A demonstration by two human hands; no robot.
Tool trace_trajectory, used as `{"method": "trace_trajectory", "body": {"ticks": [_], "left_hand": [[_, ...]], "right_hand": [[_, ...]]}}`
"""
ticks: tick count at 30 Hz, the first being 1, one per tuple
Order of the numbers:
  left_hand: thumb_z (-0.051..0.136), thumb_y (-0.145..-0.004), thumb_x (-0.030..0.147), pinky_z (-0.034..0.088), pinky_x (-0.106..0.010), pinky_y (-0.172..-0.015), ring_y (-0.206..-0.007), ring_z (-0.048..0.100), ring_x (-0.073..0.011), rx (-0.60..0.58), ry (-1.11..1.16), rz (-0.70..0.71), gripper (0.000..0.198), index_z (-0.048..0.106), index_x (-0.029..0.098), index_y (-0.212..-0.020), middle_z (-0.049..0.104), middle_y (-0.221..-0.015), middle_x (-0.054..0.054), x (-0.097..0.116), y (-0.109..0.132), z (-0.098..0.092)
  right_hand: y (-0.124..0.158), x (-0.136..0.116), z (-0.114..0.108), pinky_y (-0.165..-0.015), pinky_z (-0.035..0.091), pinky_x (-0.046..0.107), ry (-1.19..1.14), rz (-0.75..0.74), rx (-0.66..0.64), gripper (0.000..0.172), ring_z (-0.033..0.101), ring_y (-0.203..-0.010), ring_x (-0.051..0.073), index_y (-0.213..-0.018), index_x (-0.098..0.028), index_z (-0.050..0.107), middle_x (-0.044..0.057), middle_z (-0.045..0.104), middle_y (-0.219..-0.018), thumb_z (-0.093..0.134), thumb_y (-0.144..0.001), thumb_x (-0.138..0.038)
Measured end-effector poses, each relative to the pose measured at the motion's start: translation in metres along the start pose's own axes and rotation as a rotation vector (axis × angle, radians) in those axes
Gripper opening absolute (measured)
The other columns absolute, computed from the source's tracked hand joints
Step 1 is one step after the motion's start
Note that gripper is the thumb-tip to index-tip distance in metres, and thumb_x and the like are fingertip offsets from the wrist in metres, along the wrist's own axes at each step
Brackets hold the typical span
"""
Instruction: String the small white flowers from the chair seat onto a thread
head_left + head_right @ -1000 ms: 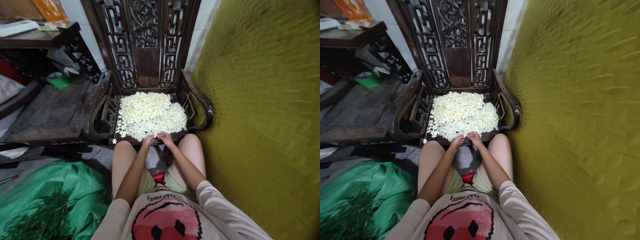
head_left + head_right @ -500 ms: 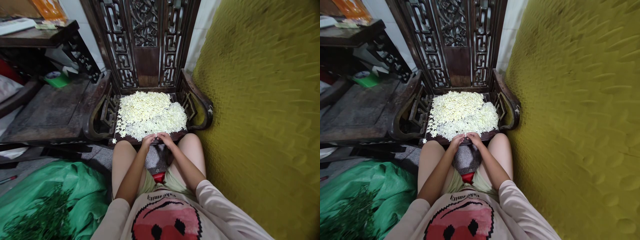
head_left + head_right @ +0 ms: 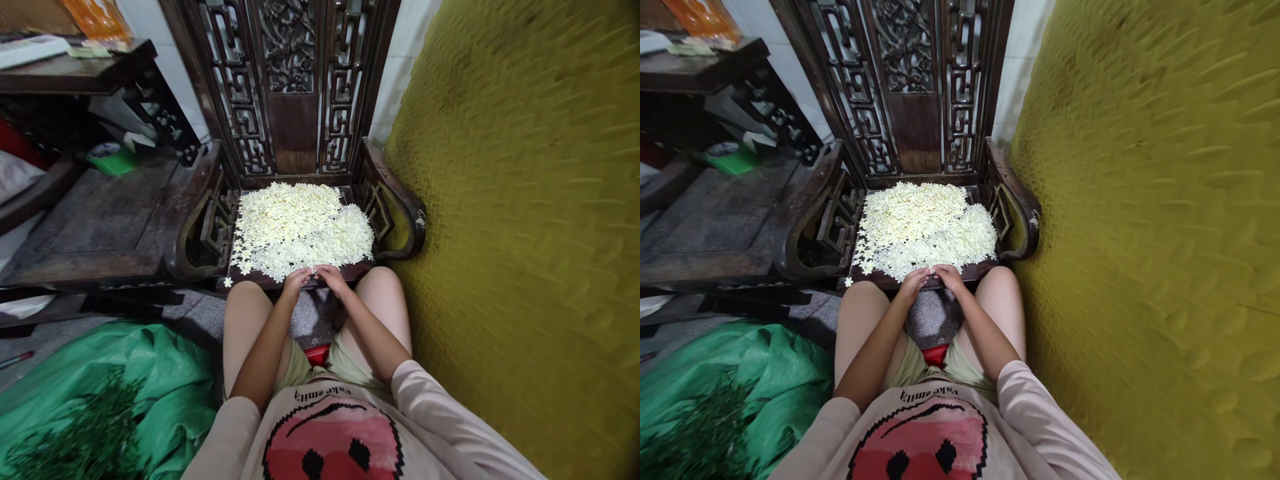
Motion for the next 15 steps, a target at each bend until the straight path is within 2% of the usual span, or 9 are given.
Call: {"method": "trace_trajectory", "body": {"ticks": [4, 6, 9, 11, 15], "left_hand": [[0.072, -0.053, 0.036, 0.041, -0.022, -0.06, -0.058, 0.053, -0.0089, 0.043, -0.092, 0.101, 0.029, 0.067, 0.014, -0.07, 0.065, -0.068, -0.004, 0.005, 0.001, -0.002], [0.07, -0.055, 0.033, 0.041, -0.022, -0.059, -0.058, 0.052, -0.0095, 0.056, -0.13, 0.143, 0.022, 0.067, 0.015, -0.067, 0.063, -0.064, -0.002, 0.007, 0.001, 0.0], [0.066, -0.058, 0.029, 0.041, -0.022, -0.059, -0.056, 0.051, -0.0096, 0.11, -0.149, 0.156, 0.015, 0.065, 0.015, -0.064, 0.06, -0.058, 0.0, 0.008, 0.001, -0.001], [0.063, -0.061, 0.029, 0.04, -0.022, -0.058, -0.054, 0.05, -0.0092, 0.204, -0.121, 0.146, 0.014, 0.063, 0.015, -0.065, 0.056, -0.054, 0.001, 0.009, -0.001, -0.008], [0.06, -0.064, 0.03, 0.04, -0.021, -0.057, -0.051, 0.05, -0.009, 0.366, -0.035, 0.134, 0.016, 0.06, 0.015, -0.071, 0.053, -0.052, 0.003, 0.014, -0.003, -0.024]], "right_hand": [[0.002, -0.006, 0.006, -0.068, 0.043, 0.026, 0.051, -0.061, -0.072, 0.037, 0.057, -0.065, 0.014, -0.073, -0.018, 0.07, 0.001, 0.067, -0.068, 0.061, -0.065, -0.053], [0.002, -0.006, 0.006, -0.069, 0.044, 0.026, 0.073, -0.092, -0.062, 0.035, 0.057, -0.064, 0.013, -0.072, -0.018, 0.07, 0.001, 0.067, -0.07, 0.064, -0.063, -0.051], [-0.002, 0.0, -0.002, -0.066, 0.043, 0.027, 0.111, -0.073, 0.037, 0.03, 0.055, -0.059, 0.013, -0.065, -0.018, 0.068, 0.0, 0.064, -0.06, 0.065, -0.061, -0.047], [-0.006, 0.005, -0.011, -0.064, 0.043, 0.027, 0.075, -0.028, 0.127, 0.027, 0.054, -0.056, 0.013, -0.062, -0.018, 0.067, -0.001, 0.063, -0.056, 0.065, -0.061, -0.045], [-0.007, 0.011, -0.032, -0.058, 0.042, 0.027, -0.073, 0.092, 0.357, 0.024, 0.054, -0.053, 0.012, -0.066, -0.016, 0.065, 0.003, 0.066, -0.065, 0.063, -0.062, -0.04]]}}
Point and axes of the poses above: each hand's wrist, its own y-axis away from the middle knuckle, its own z-axis out of the palm, x = y × z, the point moved 6 cm from there along -y, towards the middle knuckle
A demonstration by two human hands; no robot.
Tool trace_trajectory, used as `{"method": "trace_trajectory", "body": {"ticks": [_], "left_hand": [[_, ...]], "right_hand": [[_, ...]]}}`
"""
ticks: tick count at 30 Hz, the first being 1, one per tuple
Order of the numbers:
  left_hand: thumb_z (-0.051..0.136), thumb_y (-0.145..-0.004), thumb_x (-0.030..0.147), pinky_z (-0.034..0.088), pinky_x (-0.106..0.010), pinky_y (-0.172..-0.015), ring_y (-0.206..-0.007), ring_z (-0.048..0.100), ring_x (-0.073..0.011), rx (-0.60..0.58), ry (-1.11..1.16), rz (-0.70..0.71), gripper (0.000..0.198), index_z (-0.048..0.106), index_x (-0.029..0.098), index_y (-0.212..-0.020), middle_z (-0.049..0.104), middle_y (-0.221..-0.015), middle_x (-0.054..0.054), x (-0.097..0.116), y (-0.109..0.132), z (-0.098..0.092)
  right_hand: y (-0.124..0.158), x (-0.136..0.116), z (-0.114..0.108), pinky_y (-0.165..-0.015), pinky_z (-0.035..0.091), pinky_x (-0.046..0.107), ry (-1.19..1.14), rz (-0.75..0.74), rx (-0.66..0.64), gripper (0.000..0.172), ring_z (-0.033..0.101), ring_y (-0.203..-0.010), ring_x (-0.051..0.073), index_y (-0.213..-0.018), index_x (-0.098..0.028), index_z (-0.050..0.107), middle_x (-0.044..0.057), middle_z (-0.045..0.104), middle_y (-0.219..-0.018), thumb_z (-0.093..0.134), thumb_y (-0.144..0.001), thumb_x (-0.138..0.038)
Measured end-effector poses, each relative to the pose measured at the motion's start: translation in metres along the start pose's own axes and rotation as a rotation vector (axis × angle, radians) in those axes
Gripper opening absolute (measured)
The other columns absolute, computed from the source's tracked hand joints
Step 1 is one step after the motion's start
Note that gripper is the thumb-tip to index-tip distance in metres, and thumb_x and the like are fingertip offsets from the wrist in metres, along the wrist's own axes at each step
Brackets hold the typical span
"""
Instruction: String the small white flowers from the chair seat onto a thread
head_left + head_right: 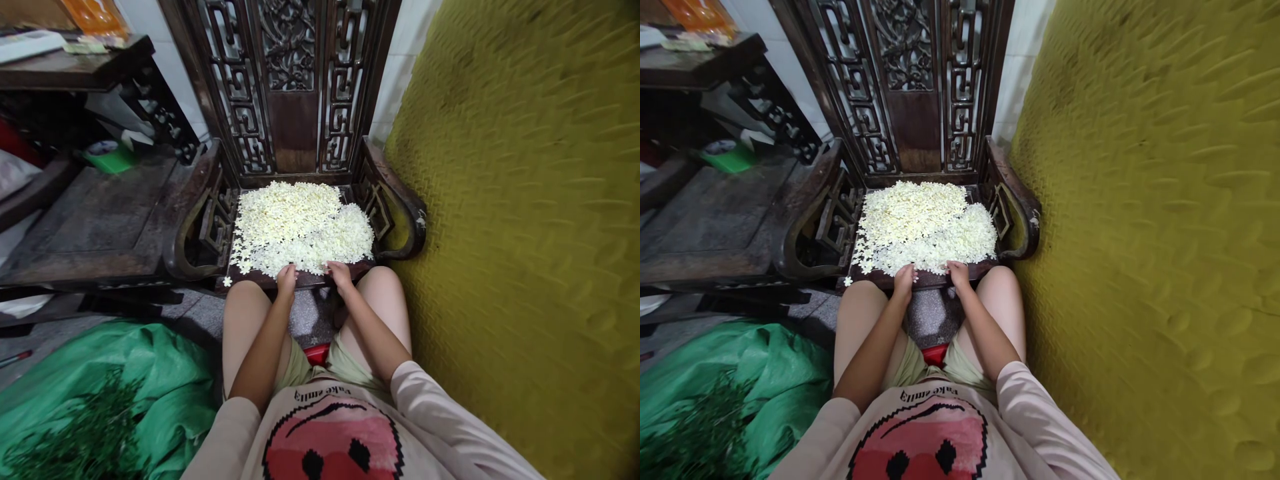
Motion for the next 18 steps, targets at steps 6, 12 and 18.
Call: {"method": "trace_trajectory", "body": {"ticks": [6, 12, 18], "left_hand": [[0.06, -0.061, 0.022, 0.041, -0.025, -0.062, -0.056, 0.053, -0.0124, -0.144, -0.205, 0.091, 0.006, 0.062, 0.017, -0.064, 0.058, -0.056, 0.0, -0.004, 0.008, 0.01], [0.058, -0.065, 0.019, 0.041, -0.026, -0.067, -0.065, 0.056, -0.0153, -0.144, -0.501, 0.262, 0.006, 0.06, 0.017, -0.06, 0.061, -0.064, -0.003, -0.004, 0.016, 0.014], [0.052, -0.073, 0.022, 0.042, -0.025, -0.066, -0.065, 0.057, -0.0134, -0.166, -0.594, 0.281, 0.009, 0.059, 0.016, -0.074, 0.061, -0.068, -0.001, -0.008, 0.017, 0.017]], "right_hand": [[0.011, 0.004, 0.015, -0.053, 0.04, 0.023, -0.011, 0.116, -0.15, 0.015, 0.061, -0.058, 0.014, -0.065, -0.018, 0.062, 0.001, 0.066, -0.067, 0.066, -0.061, -0.032], [0.027, 0.008, 0.035, -0.053, 0.043, 0.022, 0.005, 0.109, -0.352, 0.013, 0.061, -0.055, 0.013, -0.062, -0.017, 0.061, -0.001, 0.063, -0.059, 0.066, -0.06, -0.029], [0.023, 0.019, 0.036, -0.063, 0.048, 0.024, -0.115, 0.185, -0.295, 0.012, 0.06, -0.055, 0.011, -0.061, -0.016, 0.06, -0.002, 0.062, -0.057, 0.069, -0.053, -0.019]]}}
Point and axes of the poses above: each hand's wrist, its own y-axis away from the middle knuckle, its own z-axis out of the palm, x = y × z, the point moved 6 cm from there along -y, towards the middle knuckle
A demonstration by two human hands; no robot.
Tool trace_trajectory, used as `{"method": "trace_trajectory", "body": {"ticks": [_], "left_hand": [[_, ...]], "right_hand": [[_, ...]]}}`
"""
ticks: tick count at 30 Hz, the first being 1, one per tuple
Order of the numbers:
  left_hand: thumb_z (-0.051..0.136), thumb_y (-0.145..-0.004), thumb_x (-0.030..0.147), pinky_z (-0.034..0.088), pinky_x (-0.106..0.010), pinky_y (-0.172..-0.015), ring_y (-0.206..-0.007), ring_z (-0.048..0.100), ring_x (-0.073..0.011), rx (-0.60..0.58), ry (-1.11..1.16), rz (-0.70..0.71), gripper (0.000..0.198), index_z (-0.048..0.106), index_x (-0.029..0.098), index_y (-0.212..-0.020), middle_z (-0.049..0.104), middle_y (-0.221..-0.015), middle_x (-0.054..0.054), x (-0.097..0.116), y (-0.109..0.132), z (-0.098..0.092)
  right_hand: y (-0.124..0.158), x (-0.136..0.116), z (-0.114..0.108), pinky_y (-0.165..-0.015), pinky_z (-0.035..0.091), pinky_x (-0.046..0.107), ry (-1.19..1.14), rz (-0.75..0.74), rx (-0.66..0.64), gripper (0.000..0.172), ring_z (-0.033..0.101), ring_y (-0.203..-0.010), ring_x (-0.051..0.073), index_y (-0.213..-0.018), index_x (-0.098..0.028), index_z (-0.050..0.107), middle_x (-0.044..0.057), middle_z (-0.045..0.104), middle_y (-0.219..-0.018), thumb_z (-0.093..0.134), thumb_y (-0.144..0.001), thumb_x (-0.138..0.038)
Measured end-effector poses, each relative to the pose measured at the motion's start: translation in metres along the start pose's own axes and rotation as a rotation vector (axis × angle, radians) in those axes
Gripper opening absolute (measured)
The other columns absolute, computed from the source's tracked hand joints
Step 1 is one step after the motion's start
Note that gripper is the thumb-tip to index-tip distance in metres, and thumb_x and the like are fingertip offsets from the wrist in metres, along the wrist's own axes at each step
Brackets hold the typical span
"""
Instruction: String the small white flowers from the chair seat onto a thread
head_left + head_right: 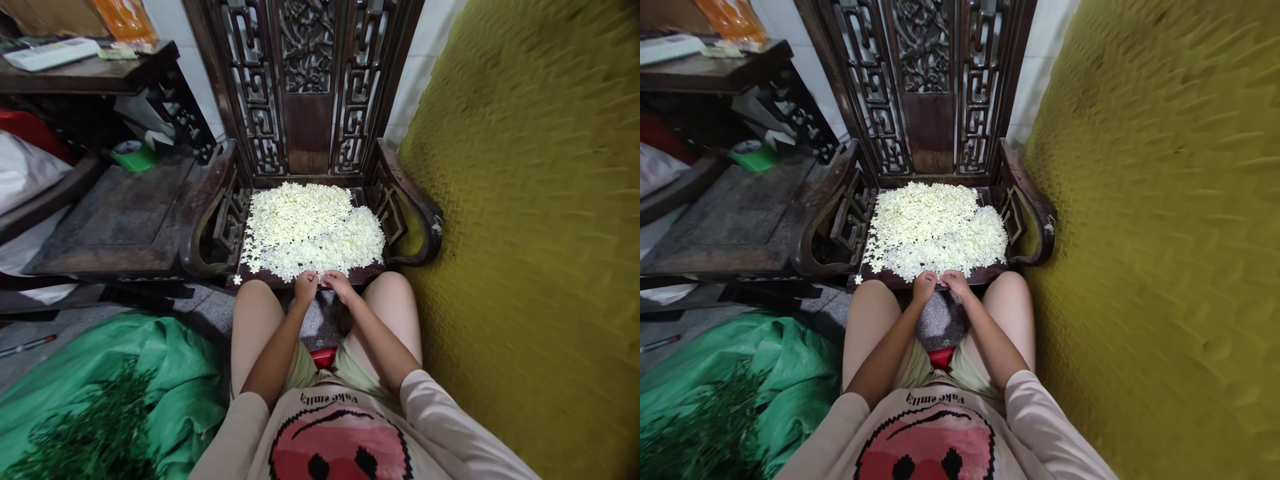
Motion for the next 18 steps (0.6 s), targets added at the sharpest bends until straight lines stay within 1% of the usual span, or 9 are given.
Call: {"method": "trace_trajectory", "body": {"ticks": [2, 4, 7, 8, 10, 12, 14, 15, 18], "left_hand": [[0.053, -0.074, 0.025, 0.043, -0.024, -0.066, -0.064, 0.057, -0.013, 0.019, 0.013, 0.022, 0.011, 0.059, 0.017, -0.079, 0.06, -0.068, 0.0, 0.0, -0.003, -0.002], [0.053, -0.074, 0.024, 0.043, -0.024, -0.066, -0.066, 0.057, -0.013, 0.072, 0.009, 0.023, 0.013, 0.06, 0.017, -0.082, 0.06, -0.07, 0.0, 0.0, -0.013, -0.014], [0.051, -0.073, 0.019, 0.044, -0.025, -0.071, -0.073, 0.058, -0.0144, 0.244, -0.039, -0.052, 0.017, 0.061, 0.016, -0.087, 0.062, -0.078, -0.003, -0.006, -0.036, -0.051], [0.05, -0.073, 0.016, 0.044, -0.026, -0.073, -0.076, 0.059, -0.0154, 0.312, -0.07, -0.111, 0.019, 0.061, 0.016, -0.088, 0.062, -0.079, -0.004, -0.011, -0.043, -0.066], [0.047, -0.073, 0.011, 0.044, -0.032, -0.08, -0.087, 0.059, -0.02, 0.415, -0.119, -0.184, 0.026, 0.06, 0.012, -0.095, 0.062, -0.09, -0.01, -0.02, -0.053, -0.091], [0.047, -0.071, 0.007, 0.04, -0.039, -0.088, -0.103, 0.053, -0.0268, 0.565, -0.223, -0.273, 0.033, 0.059, 0.008, -0.102, 0.057, -0.107, -0.018, -0.031, -0.054, -0.113], [0.045, -0.071, 0.005, 0.038, -0.044, -0.091, -0.112, 0.046, -0.0313, 0.614, -0.318, -0.298, 0.039, 0.056, 0.006, -0.108, 0.051, -0.118, -0.021, -0.041, -0.051, -0.12], [0.045, -0.072, 0.005, 0.036, -0.045, -0.093, -0.116, 0.043, -0.0322, 0.615, -0.375, -0.274, 0.041, 0.055, 0.007, -0.111, 0.048, -0.121, -0.021, -0.044, -0.05, -0.119], [0.042, -0.076, 0.007, 0.035, -0.047, -0.094, -0.12, 0.039, -0.0323, 0.652, -0.497, -0.219, 0.044, 0.051, 0.009, -0.119, 0.042, -0.131, -0.02, -0.049, -0.048, -0.115]], "right_hand": [[-0.006, 0.0, -0.006, -0.065, 0.049, 0.024, -0.053, -0.002, 0.051, 0.011, 0.061, -0.056, 0.012, -0.06, -0.016, 0.06, -0.001, 0.062, -0.057, 0.069, -0.054, -0.019], [-0.014, -0.009, -0.017, -0.065, 0.05, 0.025, -0.078, -0.054, 0.122, 0.011, 0.061, -0.059, 0.012, -0.059, -0.016, 0.059, -0.001, 0.062, -0.057, 0.069, -0.055, -0.021], [-0.026, -0.036, -0.039, -0.067, 0.051, 0.026, -0.047, -0.215, 0.233, 0.014, 0.062, -0.068, 0.014, -0.061, -0.016, 0.061, 0.002, 0.064, -0.066, 0.069, -0.058, -0.027], [-0.03, -0.047, -0.045, -0.069, 0.051, 0.027, -0.061, -0.264, 0.257, 0.016, 0.063, -0.076, 0.015, -0.068, -0.016, 0.063, 0.004, 0.066, -0.075, 0.068, -0.06, -0.029], [-0.034, -0.064, -0.053, -0.074, 0.051, 0.027, -0.099, -0.333, 0.257, 0.033, 0.062, -0.092, 0.017, -0.093, -0.019, 0.065, 0.007, 0.065, -0.102, 0.068, -0.062, -0.03], [-0.033, -0.076, -0.057, -0.077, 0.051, 0.026, -0.071, -0.391, 0.255, 0.051, 0.055, -0.109, 0.018, -0.113, -0.023, 0.058, 0.007, 0.053, -0.126, 0.067, -0.063, -0.03], [-0.029, -0.08, -0.058, -0.077, 0.05, 0.025, -0.024, -0.408, 0.28, 0.056, 0.048, -0.118, 0.019, -0.12, -0.026, 0.053, 0.006, 0.043, -0.138, 0.065, -0.066, -0.031], [-0.026, -0.078, -0.059, -0.076, 0.05, 0.025, -0.01, -0.389, 0.3, 0.054, 0.048, -0.118, 0.019, -0.119, -0.026, 0.054, 0.005, 0.043, -0.138, 0.063, -0.067, -0.032], [-0.016, -0.064, -0.052, -0.067, 0.048, 0.023, 0.045, -0.252, 0.254, 0.039, 0.06, -0.097, 0.017, -0.104, -0.021, 0.063, 0.007, 0.06, -0.118, 0.063, -0.066, -0.033]]}}
Point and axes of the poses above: each hand's wrist, its own y-axis away from the middle knuckle, its own z-axis out of the palm, x = y × z, the point moved 6 cm from there along -y, towards the middle knuckle
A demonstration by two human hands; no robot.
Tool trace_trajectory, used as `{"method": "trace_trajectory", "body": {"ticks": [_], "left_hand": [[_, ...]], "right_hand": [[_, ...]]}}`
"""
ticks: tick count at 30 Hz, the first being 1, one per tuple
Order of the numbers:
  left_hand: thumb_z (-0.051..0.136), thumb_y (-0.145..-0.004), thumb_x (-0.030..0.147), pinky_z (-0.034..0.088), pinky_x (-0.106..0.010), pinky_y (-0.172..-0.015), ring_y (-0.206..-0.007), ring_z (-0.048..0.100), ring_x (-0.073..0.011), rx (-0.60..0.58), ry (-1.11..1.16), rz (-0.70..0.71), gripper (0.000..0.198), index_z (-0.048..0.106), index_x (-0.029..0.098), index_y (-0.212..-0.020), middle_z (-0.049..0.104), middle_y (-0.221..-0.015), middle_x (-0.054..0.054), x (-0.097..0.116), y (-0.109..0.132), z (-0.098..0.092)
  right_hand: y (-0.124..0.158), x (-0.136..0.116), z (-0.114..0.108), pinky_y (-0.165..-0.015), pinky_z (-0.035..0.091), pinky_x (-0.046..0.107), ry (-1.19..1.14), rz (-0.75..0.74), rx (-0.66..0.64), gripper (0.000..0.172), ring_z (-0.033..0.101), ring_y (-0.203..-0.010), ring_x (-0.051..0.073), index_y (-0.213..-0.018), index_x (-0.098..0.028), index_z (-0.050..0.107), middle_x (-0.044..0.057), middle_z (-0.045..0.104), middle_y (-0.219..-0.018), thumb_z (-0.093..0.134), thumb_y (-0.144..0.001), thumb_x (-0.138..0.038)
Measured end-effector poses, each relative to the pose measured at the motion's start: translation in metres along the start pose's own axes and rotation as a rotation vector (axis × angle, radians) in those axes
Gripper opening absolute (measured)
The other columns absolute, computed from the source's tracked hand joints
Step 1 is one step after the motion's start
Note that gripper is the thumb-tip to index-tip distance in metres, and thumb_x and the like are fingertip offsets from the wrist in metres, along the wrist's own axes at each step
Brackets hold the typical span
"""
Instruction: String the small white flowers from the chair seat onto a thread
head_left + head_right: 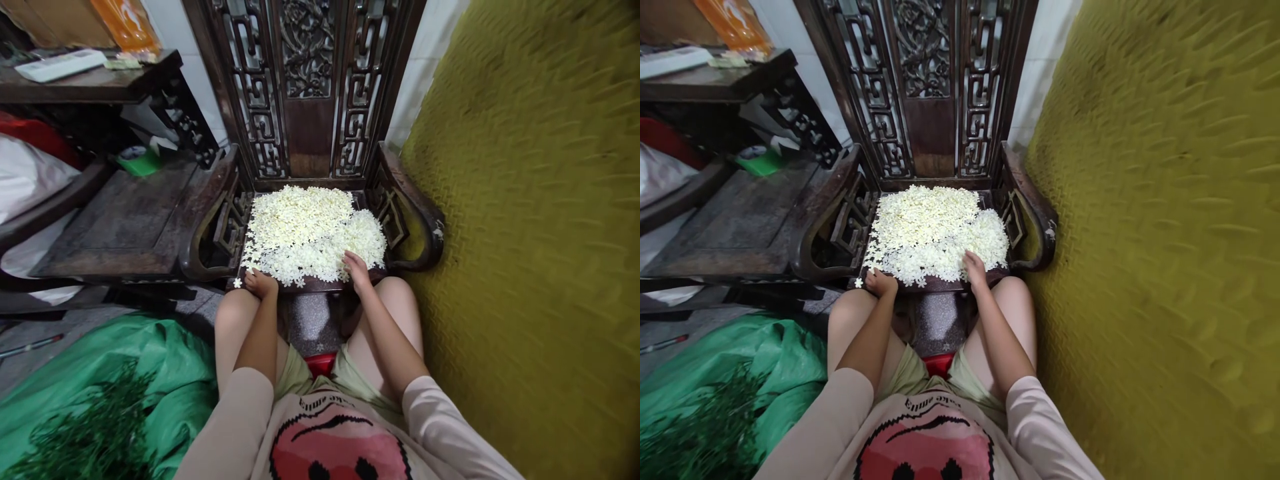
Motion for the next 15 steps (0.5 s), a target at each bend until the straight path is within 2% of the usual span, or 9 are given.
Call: {"method": "trace_trajectory", "body": {"ticks": [2, 4, 8, 12, 15], "left_hand": [[0.04, -0.077, 0.009, 0.035, -0.048, -0.094, -0.12, 0.038, -0.0319, 0.026, -0.035, -0.002, 0.046, 0.047, 0.011, -0.123, 0.04, -0.134, -0.02, -0.001, -0.001, 0.004], [0.04, -0.078, 0.01, 0.033, -0.049, -0.096, -0.123, 0.035, -0.0314, -0.003, -0.074, 0.009, 0.047, 0.046, 0.013, -0.125, 0.038, -0.137, -0.018, 0.0, -0.005, 0.009], [0.045, -0.078, 0.016, 0.025, -0.053, -0.1, -0.124, 0.034, -0.0316, -0.098, -0.154, 0.012, 0.042, 0.051, 0.02, -0.119, 0.038, -0.138, -0.013, -0.001, -0.014, 0.015], [0.049, -0.079, 0.025, 0.031, -0.048, -0.095, -0.115, 0.041, -0.0316, -0.043, -0.146, -0.064, 0.033, 0.058, 0.02, -0.11, 0.047, -0.125, -0.014, -0.009, -0.016, 0.007], [0.048, -0.079, 0.02, 0.034, -0.042, -0.093, -0.112, 0.044, -0.0291, -0.041, -0.095, -0.085, 0.029, 0.061, 0.019, -0.104, 0.05, -0.119, -0.012, -0.013, -0.017, 0.005]], "right_hand": [[0.01, 0.005, 0.007, -0.061, 0.045, 0.022, 0.03, 0.085, -0.101, 0.03, 0.064, -0.077, 0.014, -0.092, -0.017, 0.066, 0.007, 0.068, -0.097, 0.062, -0.067, -0.033], [0.019, 0.008, 0.011, -0.056, 0.041, 0.021, 0.046, 0.151, -0.16, 0.021, 0.062, -0.065, 0.011, -0.084, -0.016, 0.066, 0.006, 0.07, -0.084, 0.06, -0.069, -0.029], [0.028, 0.006, 0.002, -0.053, 0.038, 0.02, 0.057, 0.205, -0.089, 0.014, 0.06, -0.059, 0.01, -0.076, -0.016, 0.065, 0.003, 0.069, -0.075, 0.056, -0.068, -0.023], [0.031, 0.003, -0.007, -0.053, 0.038, 0.02, 0.018, 0.193, -0.039, 0.016, 0.058, -0.056, 0.01, -0.076, -0.016, 0.064, 0.002, 0.068, -0.073, 0.053, -0.067, -0.023], [0.034, 0.003, -0.01, -0.053, 0.038, 0.02, 0.033, 0.19, -0.023, 0.016, 0.057, -0.055, 0.009, -0.075, -0.016, 0.064, 0.002, 0.068, -0.072, 0.052, -0.067, -0.022]]}}
Point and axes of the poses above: each hand's wrist, its own y-axis away from the middle knuckle, its own z-axis out of the palm, x = y × z, the point moved 6 cm from there along -y, towards the middle knuckle
